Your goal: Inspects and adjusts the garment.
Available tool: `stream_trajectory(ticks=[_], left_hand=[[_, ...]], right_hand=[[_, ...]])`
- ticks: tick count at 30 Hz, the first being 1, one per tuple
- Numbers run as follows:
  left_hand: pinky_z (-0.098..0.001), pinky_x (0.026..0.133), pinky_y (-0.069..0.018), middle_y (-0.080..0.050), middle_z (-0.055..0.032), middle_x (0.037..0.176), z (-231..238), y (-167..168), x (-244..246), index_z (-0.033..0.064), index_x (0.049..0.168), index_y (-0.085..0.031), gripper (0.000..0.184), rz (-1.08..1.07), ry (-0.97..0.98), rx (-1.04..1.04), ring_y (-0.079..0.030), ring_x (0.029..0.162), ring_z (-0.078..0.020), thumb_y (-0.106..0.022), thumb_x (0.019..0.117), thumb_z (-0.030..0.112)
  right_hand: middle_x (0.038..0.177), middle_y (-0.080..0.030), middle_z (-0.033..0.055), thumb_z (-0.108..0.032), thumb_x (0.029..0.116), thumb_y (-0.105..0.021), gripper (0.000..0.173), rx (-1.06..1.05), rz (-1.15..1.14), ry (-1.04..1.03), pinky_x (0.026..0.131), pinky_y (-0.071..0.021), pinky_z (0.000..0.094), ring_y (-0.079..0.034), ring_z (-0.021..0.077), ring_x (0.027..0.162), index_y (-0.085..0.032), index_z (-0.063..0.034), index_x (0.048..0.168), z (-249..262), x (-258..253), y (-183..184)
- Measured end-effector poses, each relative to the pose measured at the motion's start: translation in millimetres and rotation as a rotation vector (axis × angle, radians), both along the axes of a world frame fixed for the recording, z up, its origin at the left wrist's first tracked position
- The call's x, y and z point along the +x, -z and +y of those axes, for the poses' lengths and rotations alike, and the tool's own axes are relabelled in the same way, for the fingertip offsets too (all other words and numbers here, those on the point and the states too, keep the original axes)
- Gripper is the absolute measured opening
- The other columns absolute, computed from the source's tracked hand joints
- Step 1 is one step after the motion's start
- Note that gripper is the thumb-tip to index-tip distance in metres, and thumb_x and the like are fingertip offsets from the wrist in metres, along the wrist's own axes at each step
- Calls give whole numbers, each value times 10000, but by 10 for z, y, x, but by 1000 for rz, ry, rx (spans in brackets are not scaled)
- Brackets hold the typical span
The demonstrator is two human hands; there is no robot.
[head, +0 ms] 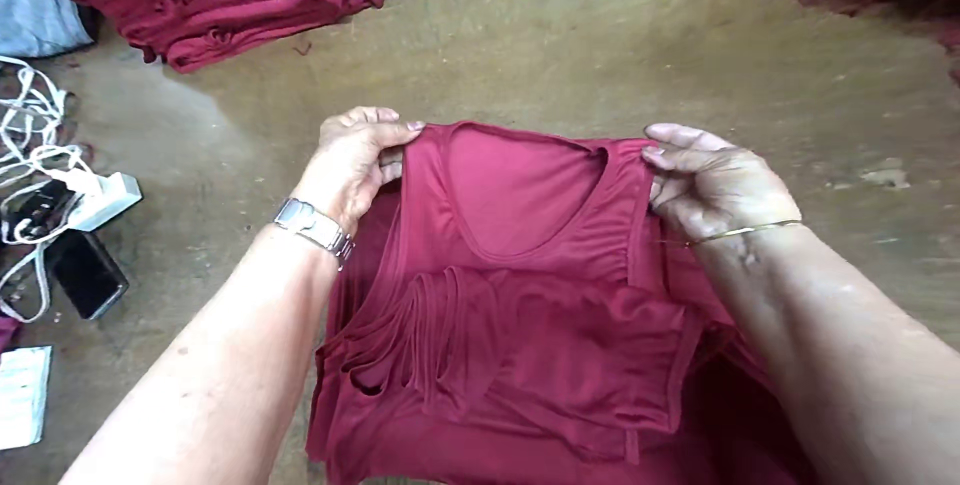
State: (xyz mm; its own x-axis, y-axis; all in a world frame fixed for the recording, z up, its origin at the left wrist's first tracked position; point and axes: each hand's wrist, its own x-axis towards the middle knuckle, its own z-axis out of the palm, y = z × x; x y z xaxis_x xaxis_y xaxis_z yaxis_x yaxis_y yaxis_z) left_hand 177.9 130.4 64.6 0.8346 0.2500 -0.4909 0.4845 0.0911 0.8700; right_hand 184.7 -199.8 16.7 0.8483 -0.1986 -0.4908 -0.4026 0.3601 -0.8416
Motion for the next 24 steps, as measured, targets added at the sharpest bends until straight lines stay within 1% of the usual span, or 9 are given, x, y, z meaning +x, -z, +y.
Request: stream_trajectory(ticks=[2,5,7,10,14,17,19,22,24], left_hand=[[-345,725,-615,-699,-104,967,17,208,-52,19,1157,-612,359,-75,-24,79,-701,814,-186,-753,835,-53],[-339,727,-572,-662,-97,915,65,502,-115,28,1013,-686,365,-138,66,423,-648,794,-173,-864,703,-46],[-309,752,-575,-662,-81,921,71,543,-116,40,975,-689,365,-188,7,411,-652,819,-149,-873,676,-59],[-313,842,-590,-709,-94,1044,71,474,-97,31,1083,-713,365,-243,1,311,-694,938,-152,-826,749,-62],[-331,902,-566,-647,-80,1199,22,172,-340,94,1121,-721,271,-297,287,651,-649,1064,-147,-794,864,142],[-306,689,-569,-651,-75,1056,-99,-127,-978,84,955,-697,184,-497,502,763,-646,870,-142,-784,876,226],[-340,689,-560,-638,-6,959,-211,-182,-1561,138,884,-680,303,-394,619,845,-627,845,-128,-790,858,418],[-351,634,-591,-668,-22,897,-335,44,-2255,98,960,-698,544,-171,583,875,-656,743,-126,-747,835,625],[-327,635,-583,-678,-17,875,-406,177,-2441,79,1017,-704,600,-114,511,887,-650,722,-115,-729,833,650]], right_hand=[[961,-675,16,104,893,-602,306,-35,-13,-42,784,-596,296,-673,119,841,-672,-78,1129,5,6,54],[905,-670,-10,108,895,-618,294,-128,-42,-126,769,-588,280,-662,96,815,-689,-86,1105,24,9,72],[908,-673,-6,112,881,-633,307,-193,-56,-190,754,-586,276,-660,95,809,-697,-85,1107,8,8,75],[973,-684,22,98,855,-668,319,-364,-67,-261,753,-594,282,-670,102,828,-690,-78,1120,2,29,48],[1132,-672,128,-47,868,-700,353,-828,-153,-434,857,-569,408,-669,176,956,-631,-26,1213,-108,-95,-207],[848,-661,58,-163,947,-679,108,-938,-407,-777,626,-560,384,-631,148,698,-661,-74,1004,-307,-608,-521],[695,-603,-64,-341,856,-722,162,-990,-416,-1051,463,-497,319,-564,85,551,-642,-207,812,-428,-1123,-565],[935,-669,241,-546,852,-756,593,-1123,-25,-1255,671,-526,636,-666,415,781,-675,25,991,-467,-1829,-666],[1045,-683,267,-580,831,-766,744,-1127,138,-1099,799,-533,634,-680,423,903,-640,77,1158,-444,-2095,-610]])
